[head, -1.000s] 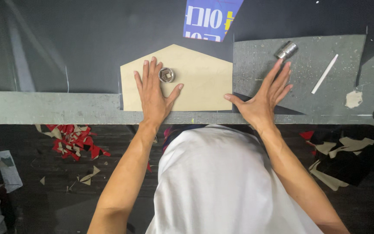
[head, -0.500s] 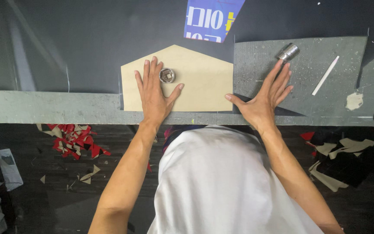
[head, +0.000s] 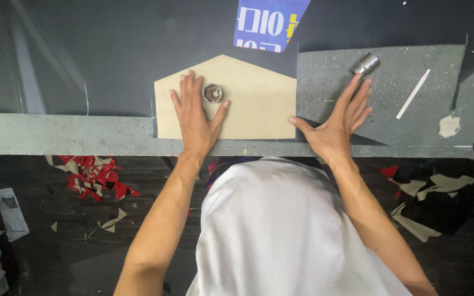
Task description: The person uses a template and shears to cut a black sheet into a specific shape, then marks and cuts a beige sheet using the same template. They also measure and mark a newspaper page on the black sheet using a ruler and weights.
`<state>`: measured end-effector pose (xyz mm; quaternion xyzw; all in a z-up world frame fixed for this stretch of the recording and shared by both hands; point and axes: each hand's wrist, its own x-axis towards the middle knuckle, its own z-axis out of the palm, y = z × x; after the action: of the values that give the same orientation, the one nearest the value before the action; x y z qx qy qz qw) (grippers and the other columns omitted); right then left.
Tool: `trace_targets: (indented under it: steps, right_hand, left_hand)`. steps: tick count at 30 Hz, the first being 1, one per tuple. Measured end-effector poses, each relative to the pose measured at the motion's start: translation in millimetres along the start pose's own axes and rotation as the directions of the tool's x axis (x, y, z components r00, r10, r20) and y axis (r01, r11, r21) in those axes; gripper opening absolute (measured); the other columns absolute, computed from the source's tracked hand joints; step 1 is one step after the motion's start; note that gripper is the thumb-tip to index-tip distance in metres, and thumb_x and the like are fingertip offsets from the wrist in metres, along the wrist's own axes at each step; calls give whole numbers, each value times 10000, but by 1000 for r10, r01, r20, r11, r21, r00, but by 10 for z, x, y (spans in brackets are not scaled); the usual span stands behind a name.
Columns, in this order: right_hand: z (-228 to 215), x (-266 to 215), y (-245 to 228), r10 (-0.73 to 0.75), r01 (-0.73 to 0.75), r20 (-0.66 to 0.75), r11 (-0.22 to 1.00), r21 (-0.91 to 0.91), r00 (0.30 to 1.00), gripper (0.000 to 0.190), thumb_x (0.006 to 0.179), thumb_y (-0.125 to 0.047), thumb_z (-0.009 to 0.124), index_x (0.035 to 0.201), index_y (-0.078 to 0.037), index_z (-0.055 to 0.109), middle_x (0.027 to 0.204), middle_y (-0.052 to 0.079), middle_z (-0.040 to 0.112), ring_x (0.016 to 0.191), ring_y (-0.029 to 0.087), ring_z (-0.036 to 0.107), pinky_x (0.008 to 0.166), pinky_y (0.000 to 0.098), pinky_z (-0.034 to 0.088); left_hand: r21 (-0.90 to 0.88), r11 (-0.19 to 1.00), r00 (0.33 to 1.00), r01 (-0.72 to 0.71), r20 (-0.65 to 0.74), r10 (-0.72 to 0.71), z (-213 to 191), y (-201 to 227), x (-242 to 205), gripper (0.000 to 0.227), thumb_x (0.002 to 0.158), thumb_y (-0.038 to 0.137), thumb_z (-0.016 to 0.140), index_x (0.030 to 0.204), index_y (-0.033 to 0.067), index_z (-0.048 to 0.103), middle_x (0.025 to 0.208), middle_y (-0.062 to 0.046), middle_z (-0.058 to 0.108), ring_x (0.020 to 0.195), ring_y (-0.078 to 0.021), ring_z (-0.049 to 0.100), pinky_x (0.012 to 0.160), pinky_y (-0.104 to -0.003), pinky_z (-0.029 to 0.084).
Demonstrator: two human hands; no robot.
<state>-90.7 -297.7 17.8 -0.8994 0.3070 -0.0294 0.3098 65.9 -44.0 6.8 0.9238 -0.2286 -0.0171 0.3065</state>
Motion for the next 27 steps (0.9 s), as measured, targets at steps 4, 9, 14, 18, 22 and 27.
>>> trace_targets:
  steps: [4, 9, 14, 18, 22, 27]
  right_hand:
    - [-49, -26, -260, -82, 89, -168, 995, 37, 982, 1164, 923, -347, 912, 1707, -113, 82, 1730, 286, 60, 1634, 439, 97, 1298, 657, 93]
    - [243, 327, -908, -588, 542, 80, 783, 305, 805, 562, 927, -86, 771, 1446, -52, 559, 1495, 186, 534, 1416, 377, 474, 1178, 441, 382]
    - [664, 557, -1390, -745, 647, 185, 654, 392, 641, 425, 945, -64, 739, 1351, -104, 622, 1398, 112, 625, 1299, 329, 593, 1121, 426, 476]
    - [624, 562, -1194, -652, 483, 161, 684, 547, 741, 404, 969, -21, 689, 1356, -53, 577, 1268, 129, 635, 1135, 262, 654, 970, 365, 562]
    - [163, 404, -599, -389, 278, 93, 786, 551, 916, 347, 1047, 14, 564, 1387, -52, 596, 1179, 95, 618, 1001, 160, 692, 884, 311, 576]
    - [-482, 168, 116, -320, 328, -69, 923, 201, 945, 312, 1063, -8, 642, 1372, -46, 634, 1331, 158, 555, 1107, 233, 628, 919, 326, 555]
  left_hand:
    - [13, 1000, 995, 22, -94, -21, -14, 111, -248, 797, 986, 350, 750, 1557, -22, 336, 1672, -256, 261, 1588, -404, 188, 1299, -600, 28]
    - [11, 998, 998, 55, -20, -55, -4, 199, -572, 766, 958, 357, 745, 1548, 4, 408, 1676, -221, 295, 1589, -384, 215, 1292, -608, 51]
    - [77, 996, 999, 37, -7, -37, 14, 151, -630, 749, 951, 404, 732, 1523, 9, 454, 1657, -216, 297, 1567, -386, 214, 1264, -623, 61]
    - [84, 995, 999, 46, -17, -45, 39, 136, -632, 751, 964, 424, 713, 1540, 23, 446, 1661, -199, 296, 1571, -365, 209, 1271, -613, 71]
    - [71, 996, 998, 55, -17, -54, 51, 122, -636, 749, 965, 430, 711, 1537, 29, 443, 1666, -190, 294, 1575, -355, 204, 1279, -607, 68]
    - [70, 996, 999, 52, -4, -52, 49, 111, -641, 748, 974, 431, 710, 1544, 27, 441, 1671, -187, 288, 1578, -357, 200, 1279, -609, 68]
